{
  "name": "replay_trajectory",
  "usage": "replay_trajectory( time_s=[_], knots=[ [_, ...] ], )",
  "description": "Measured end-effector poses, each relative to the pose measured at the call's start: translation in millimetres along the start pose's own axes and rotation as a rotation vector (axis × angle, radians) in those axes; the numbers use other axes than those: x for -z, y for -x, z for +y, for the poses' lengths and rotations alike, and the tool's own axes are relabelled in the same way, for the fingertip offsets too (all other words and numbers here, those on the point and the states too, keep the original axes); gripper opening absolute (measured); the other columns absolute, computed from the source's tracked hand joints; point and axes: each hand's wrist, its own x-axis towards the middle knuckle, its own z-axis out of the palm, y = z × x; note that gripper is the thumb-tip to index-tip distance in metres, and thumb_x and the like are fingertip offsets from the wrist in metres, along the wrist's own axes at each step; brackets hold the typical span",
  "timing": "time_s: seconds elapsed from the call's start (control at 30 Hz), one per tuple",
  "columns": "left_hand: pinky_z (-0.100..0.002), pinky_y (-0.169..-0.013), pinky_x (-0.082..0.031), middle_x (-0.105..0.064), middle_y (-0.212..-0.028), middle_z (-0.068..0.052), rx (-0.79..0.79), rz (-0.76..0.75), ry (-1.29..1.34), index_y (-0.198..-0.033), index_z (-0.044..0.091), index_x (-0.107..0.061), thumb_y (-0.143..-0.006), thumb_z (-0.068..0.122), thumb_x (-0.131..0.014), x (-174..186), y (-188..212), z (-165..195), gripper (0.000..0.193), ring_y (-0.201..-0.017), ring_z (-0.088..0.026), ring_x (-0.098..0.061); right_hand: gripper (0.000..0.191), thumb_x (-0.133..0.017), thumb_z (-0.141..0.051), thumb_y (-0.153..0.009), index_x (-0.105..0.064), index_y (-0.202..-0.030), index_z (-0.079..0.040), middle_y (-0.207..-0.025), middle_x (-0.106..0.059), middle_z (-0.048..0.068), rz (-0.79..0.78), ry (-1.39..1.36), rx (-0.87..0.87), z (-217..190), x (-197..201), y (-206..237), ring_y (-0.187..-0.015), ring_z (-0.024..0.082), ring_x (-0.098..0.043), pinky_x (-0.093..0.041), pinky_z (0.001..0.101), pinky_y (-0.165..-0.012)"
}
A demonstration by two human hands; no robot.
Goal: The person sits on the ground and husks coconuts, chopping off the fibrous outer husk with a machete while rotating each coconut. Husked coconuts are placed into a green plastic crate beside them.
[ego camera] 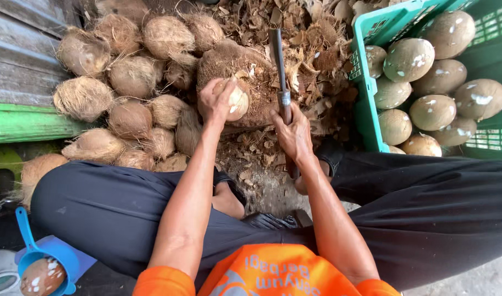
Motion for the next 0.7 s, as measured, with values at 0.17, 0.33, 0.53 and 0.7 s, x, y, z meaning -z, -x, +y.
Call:
replay_trajectory(
  time_s=[0.17, 0.33, 0.53, 0.7],
  knots=[
    [-0.036, -0.073, -0.051, -0.07, -0.078, 0.001, 0.181, 0.181, -0.08, -0.081, 0.014, -0.074, -0.091, 0.057, -0.062, -17.9, -4.8, 4.0, 0.046, -0.076, -0.015, -0.065, 0.027, -0.064, -0.038, -0.096, -0.056, -0.09, -0.012, -0.071, -0.055, 0.001, -0.143, 0.007, -0.086, 0.5, -10.5, 7.7, -0.058, 0.014, -0.051, -0.05, 0.0364, -0.054],
    [-0.041, -0.062, -0.048, -0.065, -0.072, -0.003, 0.256, 0.181, -0.009, -0.08, 0.011, -0.067, -0.092, 0.051, -0.062, -23.8, -1.6, 9.9, 0.042, -0.065, -0.019, -0.059, 0.028, -0.063, -0.035, -0.096, -0.061, -0.086, -0.009, -0.066, -0.058, 0.0, -0.207, 0.015, -0.159, -10.8, -38.3, 13.4, -0.056, 0.012, -0.053, -0.049, 0.0335, -0.055],
    [-0.038, -0.062, -0.051, -0.069, -0.074, -0.003, 0.192, 0.267, 0.03, -0.078, 0.013, -0.071, -0.09, 0.049, -0.063, -24.0, -4.8, 6.0, 0.038, -0.066, -0.017, -0.062, 0.018, -0.06, -0.025, -0.093, -0.069, -0.093, -0.009, -0.062, -0.058, 0.0, -0.141, -0.296, -0.06, -8.0, -33.0, 13.4, -0.045, 0.01, -0.05, -0.047, 0.0301, -0.039],
    [-0.04, -0.058, -0.053, -0.069, -0.081, -0.004, 0.251, 0.253, 0.043, -0.081, 0.014, -0.069, -0.087, 0.048, -0.064, -25.9, -4.5, 2.0, 0.035, -0.071, -0.017, -0.063, 0.028, -0.063, -0.027, -0.102, -0.062, -0.082, -0.006, -0.059, -0.053, 0.002, -0.14, -0.288, -0.065, 4.0, -44.4, 7.0, -0.045, 0.011, -0.044, -0.038, 0.0307, -0.039]
  ],
)
